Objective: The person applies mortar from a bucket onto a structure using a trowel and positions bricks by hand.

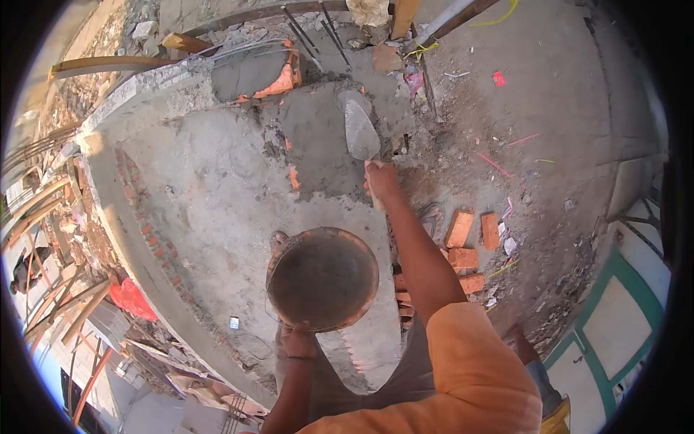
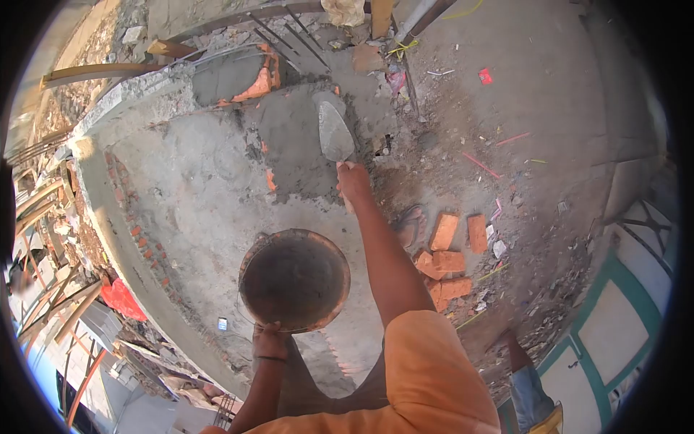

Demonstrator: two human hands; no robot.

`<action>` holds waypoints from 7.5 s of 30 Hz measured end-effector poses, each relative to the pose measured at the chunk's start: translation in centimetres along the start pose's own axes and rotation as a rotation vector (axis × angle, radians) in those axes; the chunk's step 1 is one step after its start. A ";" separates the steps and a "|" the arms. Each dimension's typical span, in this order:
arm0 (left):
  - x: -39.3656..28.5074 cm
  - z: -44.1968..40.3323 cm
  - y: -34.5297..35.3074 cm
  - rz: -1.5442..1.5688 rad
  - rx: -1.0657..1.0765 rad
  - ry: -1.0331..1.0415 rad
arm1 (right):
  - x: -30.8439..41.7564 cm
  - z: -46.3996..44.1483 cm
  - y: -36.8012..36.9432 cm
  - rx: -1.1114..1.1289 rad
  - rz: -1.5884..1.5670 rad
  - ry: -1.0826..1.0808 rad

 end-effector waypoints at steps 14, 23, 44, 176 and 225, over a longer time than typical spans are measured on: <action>-2.9 -0.2 -1.5 -0.085 -0.012 0.161 | 1.8 -5.3 1.0 -0.097 0.283 -0.202; -3.6 0.6 -3.1 -0.083 -0.149 0.136 | 1.6 -1.7 -2.9 -0.096 -0.485 -0.009; 0.0 -0.8 -1.4 -0.070 -0.015 0.061 | 7.8 -7.0 -1.7 0.430 0.967 -0.689; -63.2 -14.3 9.5 -0.910 0.684 0.632 | 28.1 15.4 44.4 -0.098 0.719 -0.289; -64.6 -20.2 -0.6 -0.462 0.156 0.714 | 12.3 13.8 47.9 0.352 -0.478 -0.151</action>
Point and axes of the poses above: each hand's wrist, its own z-axis away from the middle knuckle, its own y-axis out of the palm, x = y × z, the point moved 10 cm from there along -z, towards the middle knuckle, and after that the axes turned 14 degrees about -y, right-handed, at the moved point
